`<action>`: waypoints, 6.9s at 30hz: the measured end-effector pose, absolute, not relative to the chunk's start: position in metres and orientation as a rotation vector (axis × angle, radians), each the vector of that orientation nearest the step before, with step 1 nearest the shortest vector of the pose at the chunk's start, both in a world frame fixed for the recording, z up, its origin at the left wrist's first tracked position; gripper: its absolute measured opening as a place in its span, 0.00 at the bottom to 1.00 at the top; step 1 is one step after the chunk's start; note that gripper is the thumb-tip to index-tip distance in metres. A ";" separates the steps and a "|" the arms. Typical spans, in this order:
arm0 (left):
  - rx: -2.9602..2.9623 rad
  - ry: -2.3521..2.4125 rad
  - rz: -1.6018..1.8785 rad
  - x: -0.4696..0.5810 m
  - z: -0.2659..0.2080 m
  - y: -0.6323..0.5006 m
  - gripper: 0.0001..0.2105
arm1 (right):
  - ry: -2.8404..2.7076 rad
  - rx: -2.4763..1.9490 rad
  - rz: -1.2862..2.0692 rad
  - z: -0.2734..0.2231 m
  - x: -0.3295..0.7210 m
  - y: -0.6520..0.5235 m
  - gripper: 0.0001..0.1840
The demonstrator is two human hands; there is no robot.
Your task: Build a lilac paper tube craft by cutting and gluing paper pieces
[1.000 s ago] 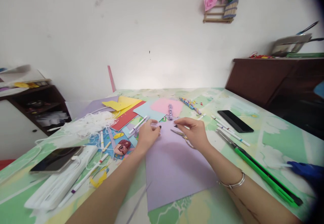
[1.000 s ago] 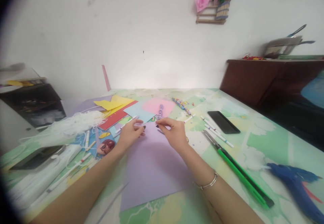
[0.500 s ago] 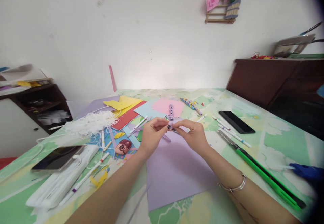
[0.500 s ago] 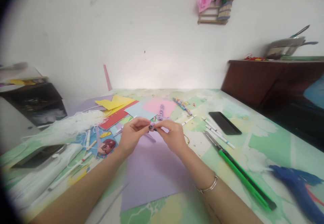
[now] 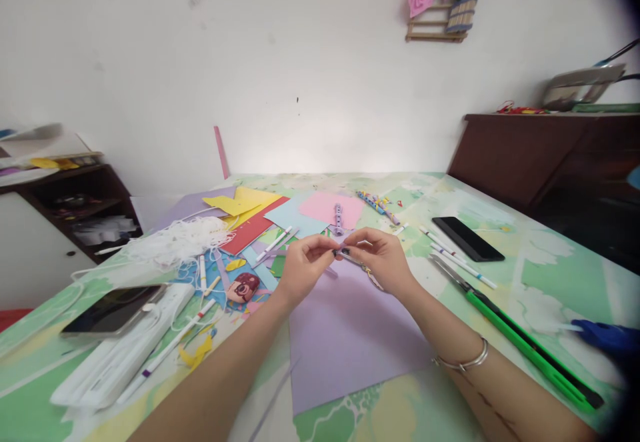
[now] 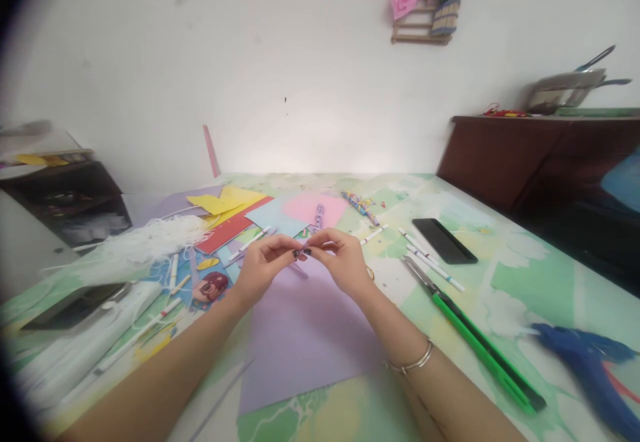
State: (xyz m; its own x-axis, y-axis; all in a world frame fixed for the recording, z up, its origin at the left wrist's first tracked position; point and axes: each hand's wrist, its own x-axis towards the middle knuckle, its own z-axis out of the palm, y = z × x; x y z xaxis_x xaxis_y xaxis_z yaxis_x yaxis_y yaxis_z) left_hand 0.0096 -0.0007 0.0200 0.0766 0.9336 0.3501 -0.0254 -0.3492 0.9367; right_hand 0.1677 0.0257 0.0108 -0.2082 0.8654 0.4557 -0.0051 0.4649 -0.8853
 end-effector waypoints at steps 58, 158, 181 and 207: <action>1.448 1.013 1.408 0.012 0.017 0.001 0.09 | -1.574 -0.848 0.796 0.007 0.165 0.026 0.04; 1.712 1.172 1.058 0.015 0.008 0.002 0.08 | -1.964 -1.009 0.608 -0.002 0.164 0.029 0.07; 1.079 0.748 1.155 0.021 0.017 -0.009 0.11 | -2.262 -1.702 0.360 -0.012 0.215 0.042 0.09; 0.878 0.908 1.275 0.022 0.029 -0.019 0.07 | -1.903 -1.213 0.343 0.009 0.186 -0.021 0.19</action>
